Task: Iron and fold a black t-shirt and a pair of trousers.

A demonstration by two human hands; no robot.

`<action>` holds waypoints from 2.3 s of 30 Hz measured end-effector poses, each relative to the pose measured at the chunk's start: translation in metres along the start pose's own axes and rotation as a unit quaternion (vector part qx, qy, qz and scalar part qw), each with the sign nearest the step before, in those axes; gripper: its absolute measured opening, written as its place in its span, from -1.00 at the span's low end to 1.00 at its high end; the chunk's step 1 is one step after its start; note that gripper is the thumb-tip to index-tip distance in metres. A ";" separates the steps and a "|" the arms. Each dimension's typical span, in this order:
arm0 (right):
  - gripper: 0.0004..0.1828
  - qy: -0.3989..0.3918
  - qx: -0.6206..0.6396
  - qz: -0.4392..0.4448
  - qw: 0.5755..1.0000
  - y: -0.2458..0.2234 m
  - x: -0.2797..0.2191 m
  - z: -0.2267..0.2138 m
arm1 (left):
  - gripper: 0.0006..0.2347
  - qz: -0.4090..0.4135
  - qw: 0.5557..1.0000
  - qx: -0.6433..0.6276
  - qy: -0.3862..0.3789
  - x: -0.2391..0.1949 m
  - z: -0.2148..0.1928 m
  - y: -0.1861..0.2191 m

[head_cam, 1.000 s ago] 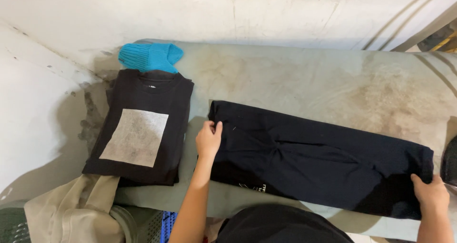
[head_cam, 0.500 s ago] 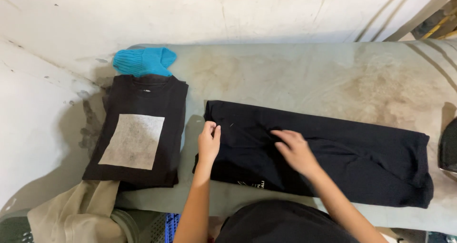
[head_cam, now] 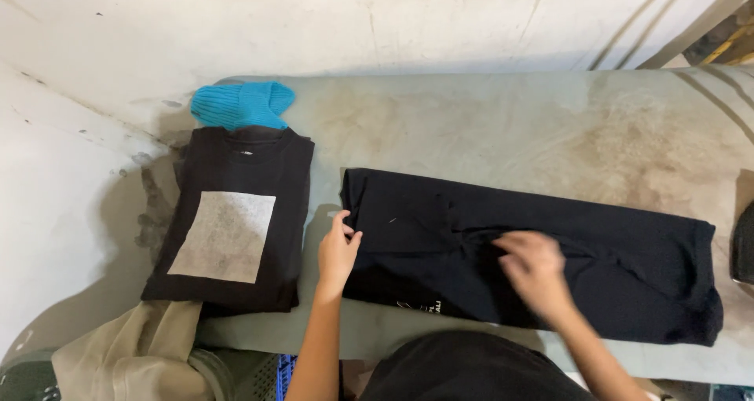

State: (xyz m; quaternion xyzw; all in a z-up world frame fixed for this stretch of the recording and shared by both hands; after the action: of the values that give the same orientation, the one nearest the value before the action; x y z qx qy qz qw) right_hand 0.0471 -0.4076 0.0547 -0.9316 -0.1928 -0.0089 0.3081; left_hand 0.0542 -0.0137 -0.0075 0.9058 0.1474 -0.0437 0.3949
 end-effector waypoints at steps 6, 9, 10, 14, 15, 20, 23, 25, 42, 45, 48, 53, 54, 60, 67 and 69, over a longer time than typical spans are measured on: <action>-0.52 0.197 -0.390 0.306 0.846 0.279 -0.149 -0.083 | -0.65 0.253 0.960 0.100 0.071 -0.038 0.007 0.107; -0.33 0.204 -0.475 0.393 0.760 0.319 -0.184 -0.101 | -0.63 0.322 0.943 0.071 -0.034 -0.052 0.070 0.127; -0.33 0.205 -0.475 0.395 0.760 0.334 -0.186 -0.098 | -0.63 0.324 0.943 0.071 -0.034 -0.055 0.084 0.124; -0.30 0.122 -0.265 0.474 0.831 0.392 -0.200 -0.085 | -0.47 0.347 0.923 0.137 -0.094 -0.066 0.129 0.116; -0.34 0.104 -0.204 0.479 0.848 0.399 -0.198 -0.082 | -0.46 0.335 0.925 0.156 -0.090 -0.065 0.131 0.114; -0.55 0.164 -0.199 0.443 0.859 0.366 -0.177 -0.113 | -0.46 0.343 0.922 0.151 -0.098 -0.067 0.129 0.108; -0.54 0.146 -0.150 0.391 0.896 0.309 -0.124 -0.112 | -0.45 0.337 0.925 0.135 -0.112 -0.066 0.121 0.116; -0.52 0.109 -0.094 0.364 0.920 0.241 -0.081 -0.100 | -0.44 0.324 0.929 0.120 -0.129 -0.064 0.118 0.115; -0.46 -0.127 0.410 0.231 0.873 0.002 0.028 0.033 | -0.42 -0.169 0.648 -0.707 -0.228 0.022 0.107 -0.050; -0.52 -0.072 0.280 0.235 0.928 0.037 0.016 0.038 | -0.48 -0.203 0.676 -0.677 -0.207 0.042 0.082 -0.030; -0.46 0.032 0.099 0.215 0.971 0.061 0.004 0.032 | -0.57 -0.064 0.819 -0.543 -0.174 0.070 0.052 -0.032; -0.42 -0.101 0.077 0.360 0.924 0.091 -0.032 0.082 | -0.67 -0.012 0.959 -0.280 0.035 0.062 0.024 -0.039; -0.29 -0.086 0.084 0.376 0.919 0.092 -0.040 0.088 | -0.71 0.017 0.966 -0.228 0.121 0.043 0.009 -0.027; -0.48 -0.003 0.625 0.394 0.674 0.019 -0.016 0.053 | -0.52 -0.126 0.899 -0.404 -0.110 -0.049 0.078 0.074; -0.62 -0.214 0.379 -0.006 0.900 -0.103 0.001 -0.038 | -0.50 -0.138 0.821 -0.532 -0.153 -0.032 0.137 0.110; -0.47 -0.307 0.213 -0.116 0.920 -0.141 -0.001 -0.063 | -0.50 -0.141 0.796 -0.563 -0.171 -0.028 0.138 0.129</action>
State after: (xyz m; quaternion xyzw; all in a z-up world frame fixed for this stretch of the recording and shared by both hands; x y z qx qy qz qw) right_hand 0.0009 -0.3407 0.1861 -0.7721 -0.3819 0.2828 0.4220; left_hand 0.0712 -0.2042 -0.0062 0.4710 0.2015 -0.1626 0.8433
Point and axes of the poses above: each hand's wrist, its own x-axis towards the middle knuckle, its own z-axis out of the palm, y = z × x, the point moved 7 cm from there along x, towards the middle knuckle, and after that the axes turned 7 degrees about -y, right-handed, at the moved point
